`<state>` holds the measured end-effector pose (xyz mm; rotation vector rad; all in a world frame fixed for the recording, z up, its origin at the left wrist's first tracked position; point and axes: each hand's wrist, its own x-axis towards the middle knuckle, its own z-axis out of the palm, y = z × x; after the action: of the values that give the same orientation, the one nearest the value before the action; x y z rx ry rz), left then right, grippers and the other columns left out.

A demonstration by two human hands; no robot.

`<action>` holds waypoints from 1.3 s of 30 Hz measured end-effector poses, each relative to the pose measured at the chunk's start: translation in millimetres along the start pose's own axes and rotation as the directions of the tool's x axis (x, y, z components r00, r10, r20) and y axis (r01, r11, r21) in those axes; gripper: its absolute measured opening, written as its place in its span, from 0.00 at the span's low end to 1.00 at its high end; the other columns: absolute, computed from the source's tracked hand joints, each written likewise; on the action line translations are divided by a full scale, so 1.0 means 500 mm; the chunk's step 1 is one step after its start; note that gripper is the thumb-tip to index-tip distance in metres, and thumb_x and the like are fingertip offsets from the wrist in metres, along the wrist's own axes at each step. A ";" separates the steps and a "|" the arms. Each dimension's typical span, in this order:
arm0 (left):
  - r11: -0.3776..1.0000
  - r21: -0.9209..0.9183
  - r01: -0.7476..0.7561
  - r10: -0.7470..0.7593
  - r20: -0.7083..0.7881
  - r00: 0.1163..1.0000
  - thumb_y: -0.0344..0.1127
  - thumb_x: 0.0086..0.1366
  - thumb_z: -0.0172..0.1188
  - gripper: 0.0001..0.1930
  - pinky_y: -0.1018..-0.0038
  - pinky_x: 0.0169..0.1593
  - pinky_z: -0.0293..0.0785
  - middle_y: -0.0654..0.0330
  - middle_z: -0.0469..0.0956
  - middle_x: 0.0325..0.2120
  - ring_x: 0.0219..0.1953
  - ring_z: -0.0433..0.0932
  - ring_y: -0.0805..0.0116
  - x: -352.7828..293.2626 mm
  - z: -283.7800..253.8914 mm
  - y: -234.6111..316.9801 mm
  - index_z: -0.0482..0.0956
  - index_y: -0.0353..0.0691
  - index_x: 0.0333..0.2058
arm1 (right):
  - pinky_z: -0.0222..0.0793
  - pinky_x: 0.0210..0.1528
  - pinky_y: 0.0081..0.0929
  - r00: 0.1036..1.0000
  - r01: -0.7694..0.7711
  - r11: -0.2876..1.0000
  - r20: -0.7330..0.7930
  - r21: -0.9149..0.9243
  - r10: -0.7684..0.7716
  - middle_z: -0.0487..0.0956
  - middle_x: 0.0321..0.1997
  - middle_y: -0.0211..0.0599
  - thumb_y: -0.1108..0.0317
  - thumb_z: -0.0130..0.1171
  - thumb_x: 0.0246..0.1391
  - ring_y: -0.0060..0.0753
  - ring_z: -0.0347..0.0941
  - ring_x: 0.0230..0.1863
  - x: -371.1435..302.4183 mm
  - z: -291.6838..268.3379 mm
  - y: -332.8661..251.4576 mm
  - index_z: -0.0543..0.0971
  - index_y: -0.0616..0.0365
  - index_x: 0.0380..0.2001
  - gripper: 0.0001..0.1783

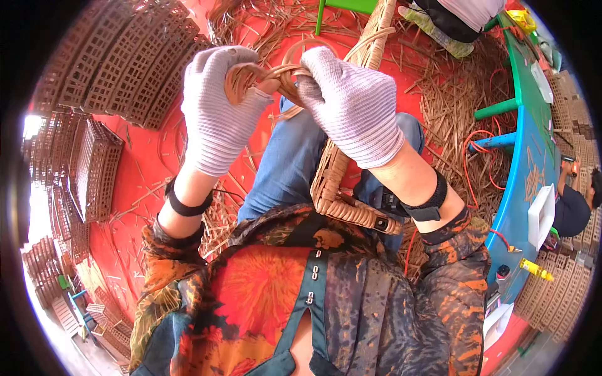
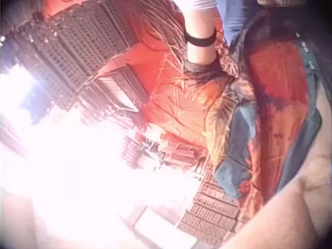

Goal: Weaving a bamboo or rattan chair or basket frame using long strips of material.

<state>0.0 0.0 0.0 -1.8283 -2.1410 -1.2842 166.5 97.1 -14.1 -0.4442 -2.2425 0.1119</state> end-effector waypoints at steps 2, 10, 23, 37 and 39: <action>0.961 0.117 -0.249 0.267 -0.180 0.947 0.27 0.51 0.64 0.11 0.71 0.44 0.75 0.56 0.78 0.35 0.38 0.79 0.59 0.003 0.012 -0.007 0.79 0.40 0.36 | 0.69 0.22 0.31 0.999 0.039 0.998 0.001 -0.039 -0.039 0.76 0.21 0.36 0.69 0.63 0.47 0.39 0.75 0.22 -0.002 0.000 -0.006 0.75 0.53 0.35 0.11; 0.981 0.042 -0.188 0.192 -0.158 0.969 0.20 0.51 0.55 0.10 0.73 0.36 0.76 0.55 0.78 0.33 0.31 0.79 0.61 0.021 0.060 -0.049 0.78 0.38 0.32 | 0.69 0.22 0.34 0.978 0.206 0.978 0.035 -0.011 -0.206 0.75 0.21 0.37 0.70 0.62 0.47 0.40 0.75 0.22 0.003 0.023 0.003 0.72 0.55 0.32 0.10; -0.013 -0.986 0.167 -0.543 0.148 0.827 0.28 0.62 0.52 0.07 0.69 0.39 0.77 0.55 0.76 0.32 0.34 0.78 0.63 0.068 -0.056 -0.220 0.73 0.31 0.36 | 0.73 0.27 0.33 0.994 -0.062 0.974 0.097 0.218 0.042 0.81 0.26 0.39 0.64 0.63 0.53 0.43 0.79 0.27 -0.021 0.005 0.042 0.78 0.54 0.36 0.09; 0.868 -0.392 0.304 -0.316 0.034 0.948 0.24 0.58 0.55 0.12 0.81 0.36 0.73 0.63 0.80 0.28 0.30 0.75 0.80 0.004 0.040 -0.119 0.80 0.33 0.41 | 0.71 0.30 0.27 0.914 -0.392 0.765 0.312 0.510 0.260 0.80 0.27 0.43 0.65 0.59 0.57 0.32 0.79 0.28 0.034 -0.031 0.001 0.81 0.59 0.37 0.10; 0.939 -0.217 0.266 -0.269 0.015 0.963 0.24 0.58 0.55 0.11 0.82 0.36 0.73 0.63 0.80 0.26 0.29 0.75 0.81 0.021 0.033 -0.120 0.81 0.32 0.40 | 0.71 0.33 0.23 0.944 -0.295 0.835 0.277 0.465 0.179 0.81 0.28 0.38 0.66 0.58 0.58 0.23 0.78 0.30 0.028 -0.029 0.022 0.81 0.60 0.38 0.10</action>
<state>-45.7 20.7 -38.2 -1.6284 -2.3916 -1.6420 172.2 111.5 2.8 -0.4368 -2.2482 0.8993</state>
